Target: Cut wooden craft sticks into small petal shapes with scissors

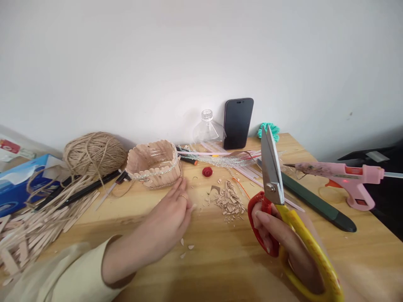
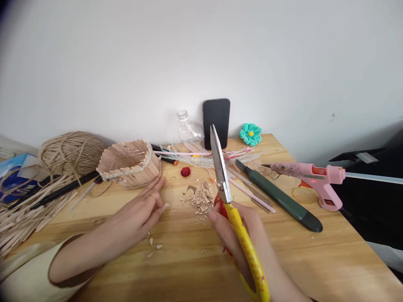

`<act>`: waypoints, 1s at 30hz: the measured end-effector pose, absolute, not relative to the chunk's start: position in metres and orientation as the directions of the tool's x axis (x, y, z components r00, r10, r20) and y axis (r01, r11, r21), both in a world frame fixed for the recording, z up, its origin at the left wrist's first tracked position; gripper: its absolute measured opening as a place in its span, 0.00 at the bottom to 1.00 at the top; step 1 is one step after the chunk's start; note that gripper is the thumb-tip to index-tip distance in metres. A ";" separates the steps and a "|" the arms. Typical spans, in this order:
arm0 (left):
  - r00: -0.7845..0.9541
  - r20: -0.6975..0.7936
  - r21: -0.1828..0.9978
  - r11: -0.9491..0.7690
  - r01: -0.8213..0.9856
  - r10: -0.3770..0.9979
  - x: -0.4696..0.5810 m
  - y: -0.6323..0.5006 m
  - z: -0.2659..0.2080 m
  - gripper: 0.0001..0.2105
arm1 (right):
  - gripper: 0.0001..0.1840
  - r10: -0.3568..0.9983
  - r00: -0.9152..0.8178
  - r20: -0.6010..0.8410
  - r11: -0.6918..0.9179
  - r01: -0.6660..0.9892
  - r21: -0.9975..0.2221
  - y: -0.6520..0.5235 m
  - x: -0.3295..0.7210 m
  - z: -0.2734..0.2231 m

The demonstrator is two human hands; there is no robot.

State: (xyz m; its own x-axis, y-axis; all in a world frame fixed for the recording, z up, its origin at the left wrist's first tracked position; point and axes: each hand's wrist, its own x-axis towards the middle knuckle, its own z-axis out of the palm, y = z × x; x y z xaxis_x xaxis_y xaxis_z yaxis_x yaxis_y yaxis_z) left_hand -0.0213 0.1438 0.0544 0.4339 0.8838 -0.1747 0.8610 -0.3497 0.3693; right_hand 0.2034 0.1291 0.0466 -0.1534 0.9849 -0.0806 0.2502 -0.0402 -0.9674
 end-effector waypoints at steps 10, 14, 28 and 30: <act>0.410 -0.187 0.414 -0.306 0.857 0.893 -0.026 0.137 0.063 0.11 | 0.22 0.985 -0.171 -0.011 0.033 0.251 -0.967 0.131 0.202 0.051; 0.319 -0.174 0.384 -0.234 0.893 0.932 -0.048 0.137 0.061 0.11 | 0.21 0.981 -0.191 -0.027 0.019 0.233 -0.972 0.131 0.202 0.052; 0.264 0.067 0.289 -0.272 0.918 0.962 -0.076 0.139 0.081 0.13 | 0.20 0.983 -0.179 -0.042 0.005 0.255 -0.967 0.130 0.201 0.052; 0.375 0.118 0.285 -0.394 0.874 0.919 -0.069 0.144 0.082 0.12 | 0.19 0.983 -0.173 -0.059 -0.013 0.252 -0.968 0.130 0.201 0.053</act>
